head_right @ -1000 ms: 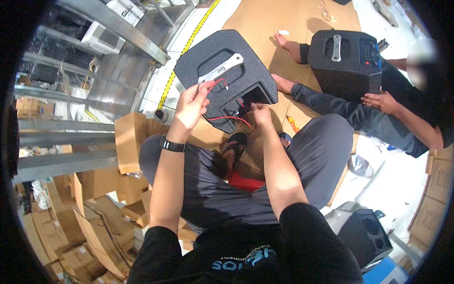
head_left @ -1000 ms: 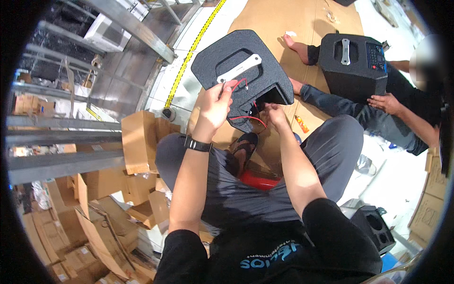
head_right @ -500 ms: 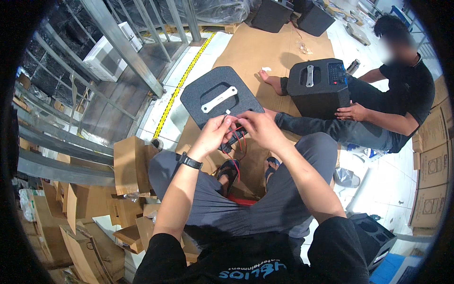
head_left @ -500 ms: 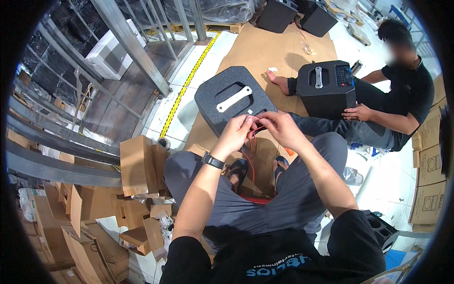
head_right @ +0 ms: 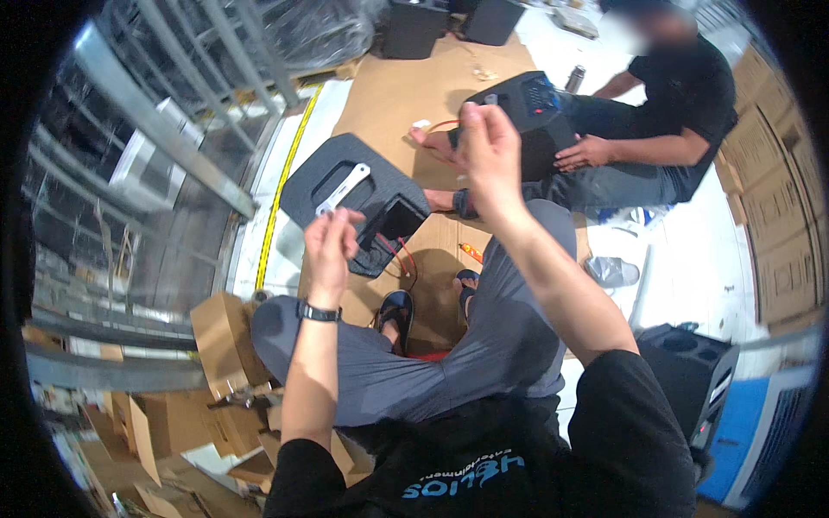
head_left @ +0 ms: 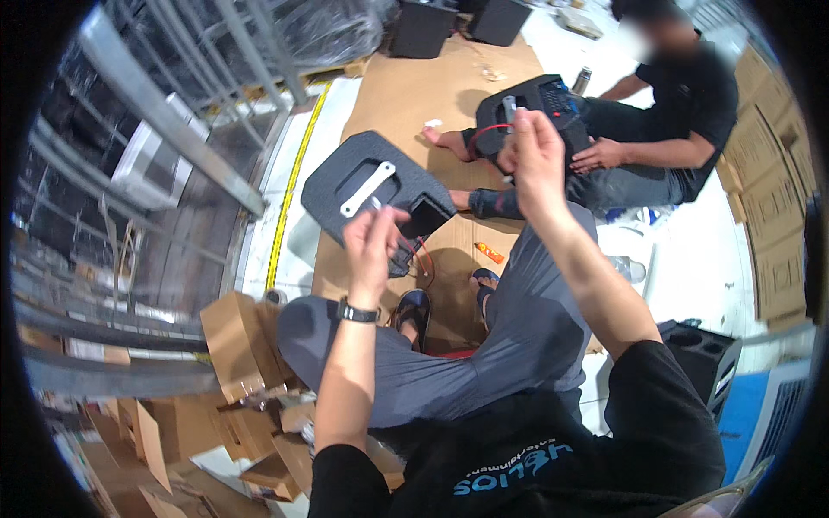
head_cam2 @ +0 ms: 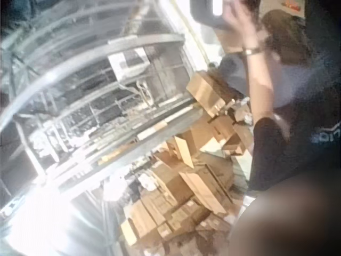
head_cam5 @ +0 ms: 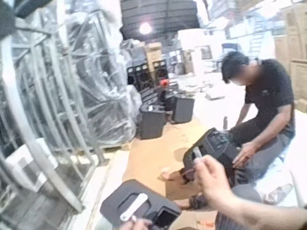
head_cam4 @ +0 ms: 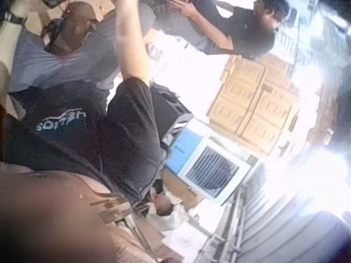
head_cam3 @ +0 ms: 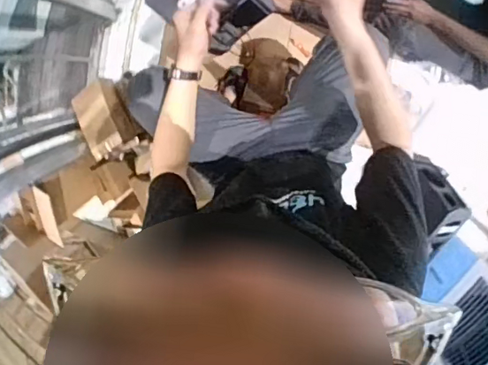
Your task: The person sits on the floor and assembles a portable speaker by connecting internal wires and inserting a circuit board into the speaker casing. They handle wires, a circuit board, and the speaker casing while another person works nearby.
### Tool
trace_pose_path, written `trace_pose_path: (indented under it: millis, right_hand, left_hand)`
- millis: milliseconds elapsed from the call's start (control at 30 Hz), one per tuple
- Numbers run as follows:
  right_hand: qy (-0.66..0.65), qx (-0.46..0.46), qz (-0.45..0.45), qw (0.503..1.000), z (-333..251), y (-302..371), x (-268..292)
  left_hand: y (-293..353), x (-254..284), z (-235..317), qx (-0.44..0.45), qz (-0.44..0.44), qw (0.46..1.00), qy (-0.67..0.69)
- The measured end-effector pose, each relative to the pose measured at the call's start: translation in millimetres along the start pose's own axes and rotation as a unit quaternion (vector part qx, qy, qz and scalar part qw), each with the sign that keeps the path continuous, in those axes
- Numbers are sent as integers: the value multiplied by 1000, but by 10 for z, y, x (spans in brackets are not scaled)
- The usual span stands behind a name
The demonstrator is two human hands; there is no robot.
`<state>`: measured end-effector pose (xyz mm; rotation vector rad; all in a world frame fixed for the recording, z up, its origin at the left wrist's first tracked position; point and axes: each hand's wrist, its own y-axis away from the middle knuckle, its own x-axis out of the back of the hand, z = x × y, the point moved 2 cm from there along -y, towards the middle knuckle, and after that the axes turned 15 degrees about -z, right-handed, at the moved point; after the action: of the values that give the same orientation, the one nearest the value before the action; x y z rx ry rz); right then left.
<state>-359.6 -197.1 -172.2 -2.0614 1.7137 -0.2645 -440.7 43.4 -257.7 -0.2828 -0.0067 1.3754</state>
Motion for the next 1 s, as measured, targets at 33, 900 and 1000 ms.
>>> trace_pose_path:
  millis: [33, 900, 1000]
  right_hand:
    - [-25, 9, 14, 1000, 6, 58, -73]
    - [40, -209, -222, 951, 387, 671, -381]
    - [-69, -254, -254, 931, 367, 571, -487]
  left_hand:
    - [26, -151, -28, 25, -53, 998, 37]
    - [196, -568, -363, 46, -104, 991, -65]
    - [251, -590, -412, 53, -121, 988, -74]
